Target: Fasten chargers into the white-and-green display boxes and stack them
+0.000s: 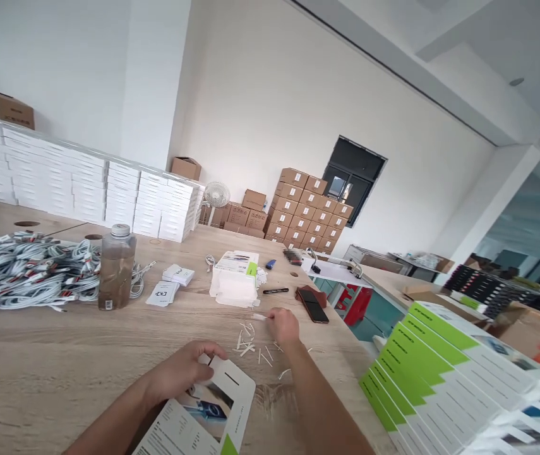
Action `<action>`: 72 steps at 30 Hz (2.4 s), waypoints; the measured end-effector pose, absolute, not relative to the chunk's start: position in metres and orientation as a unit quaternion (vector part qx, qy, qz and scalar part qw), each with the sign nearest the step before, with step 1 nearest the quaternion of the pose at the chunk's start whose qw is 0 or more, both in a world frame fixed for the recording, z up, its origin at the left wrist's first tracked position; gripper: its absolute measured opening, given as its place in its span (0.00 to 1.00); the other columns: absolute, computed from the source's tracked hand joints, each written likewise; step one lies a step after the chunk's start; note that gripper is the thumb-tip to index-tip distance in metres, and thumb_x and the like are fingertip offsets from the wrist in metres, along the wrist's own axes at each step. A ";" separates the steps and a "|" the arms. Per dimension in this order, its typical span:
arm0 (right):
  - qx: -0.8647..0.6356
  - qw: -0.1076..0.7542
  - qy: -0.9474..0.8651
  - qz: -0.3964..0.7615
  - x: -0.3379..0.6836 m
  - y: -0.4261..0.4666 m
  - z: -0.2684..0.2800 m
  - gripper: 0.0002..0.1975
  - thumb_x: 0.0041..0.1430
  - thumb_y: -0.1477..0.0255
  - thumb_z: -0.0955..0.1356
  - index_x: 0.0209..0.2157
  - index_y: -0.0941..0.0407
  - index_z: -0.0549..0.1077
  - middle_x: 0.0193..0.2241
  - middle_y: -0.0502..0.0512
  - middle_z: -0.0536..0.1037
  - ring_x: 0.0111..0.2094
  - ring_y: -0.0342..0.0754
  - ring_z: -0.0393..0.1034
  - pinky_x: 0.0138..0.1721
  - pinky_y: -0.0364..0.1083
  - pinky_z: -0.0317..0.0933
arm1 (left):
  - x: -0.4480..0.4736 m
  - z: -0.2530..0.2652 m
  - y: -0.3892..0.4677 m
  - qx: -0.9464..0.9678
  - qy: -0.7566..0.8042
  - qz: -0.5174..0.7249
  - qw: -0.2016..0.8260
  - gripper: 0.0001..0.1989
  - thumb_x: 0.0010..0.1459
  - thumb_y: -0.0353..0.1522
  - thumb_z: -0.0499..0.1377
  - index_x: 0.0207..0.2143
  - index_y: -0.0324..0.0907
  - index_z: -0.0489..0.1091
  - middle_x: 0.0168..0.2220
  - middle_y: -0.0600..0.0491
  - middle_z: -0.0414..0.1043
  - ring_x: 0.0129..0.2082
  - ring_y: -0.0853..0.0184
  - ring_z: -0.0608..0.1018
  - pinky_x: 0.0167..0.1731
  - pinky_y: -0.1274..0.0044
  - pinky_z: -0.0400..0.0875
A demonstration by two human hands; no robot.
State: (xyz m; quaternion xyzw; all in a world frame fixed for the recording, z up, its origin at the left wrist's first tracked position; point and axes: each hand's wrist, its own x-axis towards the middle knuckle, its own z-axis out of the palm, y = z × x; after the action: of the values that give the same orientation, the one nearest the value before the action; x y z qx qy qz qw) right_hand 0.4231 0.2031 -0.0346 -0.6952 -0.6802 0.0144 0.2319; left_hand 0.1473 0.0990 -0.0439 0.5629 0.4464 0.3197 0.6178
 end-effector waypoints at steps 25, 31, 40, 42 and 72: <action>-0.458 0.472 -0.658 0.368 0.346 0.122 -0.040 0.10 0.56 0.66 0.69 0.37 0.56 0.78 0.29 0.52 0.79 0.29 0.45 0.70 0.32 0.44 0.64 | 0.153 -0.037 0.100 0.603 0.424 0.342 0.583 0.24 0.53 0.51 0.58 0.34 0.38 0.76 0.24 0.55 0.74 0.22 0.68 0.71 0.26 0.78 0.64; -0.458 0.434 -0.647 0.428 0.343 0.115 -0.035 0.11 0.54 0.64 0.70 0.31 0.58 0.78 0.19 0.49 0.75 0.19 0.40 0.62 0.23 0.42 0.57 | 0.153 -0.028 0.091 0.682 0.413 0.351 0.491 0.21 0.59 0.47 0.52 0.31 0.41 0.76 0.24 0.58 0.68 0.25 0.69 0.65 0.28 0.79 0.60; -0.406 0.439 -0.611 0.518 0.335 0.103 -0.025 0.10 0.54 0.66 0.70 0.31 0.59 0.76 0.22 0.51 0.78 0.20 0.42 0.67 0.27 0.43 0.62 | 0.156 -0.026 0.085 0.759 0.434 0.306 0.377 0.19 0.61 0.42 0.51 0.22 0.42 0.67 0.18 0.61 0.50 0.19 0.71 0.55 0.22 0.77 0.48; -0.405 0.443 -0.603 0.525 0.335 0.103 -0.026 0.08 0.54 0.67 0.69 0.30 0.59 0.76 0.21 0.51 0.78 0.21 0.42 0.68 0.27 0.43 0.62 | 0.157 -0.027 0.085 0.764 0.444 0.302 0.359 0.20 0.62 0.41 0.49 0.20 0.43 0.63 0.18 0.60 0.51 0.20 0.71 0.57 0.22 0.77 0.48; -0.441 0.453 -0.572 0.522 0.331 0.102 -0.028 0.05 0.49 0.71 0.67 0.27 0.58 0.74 0.21 0.51 0.77 0.21 0.42 0.67 0.24 0.41 0.58 | 0.159 -0.024 0.081 0.774 0.449 0.283 0.346 0.22 0.64 0.41 0.43 0.25 0.42 0.70 0.22 0.55 0.66 0.22 0.66 0.66 0.25 0.77 0.56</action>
State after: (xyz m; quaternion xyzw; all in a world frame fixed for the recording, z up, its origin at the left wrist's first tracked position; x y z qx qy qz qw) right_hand 0.3311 0.1023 -0.0283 -0.4414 -0.5718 0.5221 0.4534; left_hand 0.1590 0.0811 -0.0240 0.7737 0.4489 0.2828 0.3464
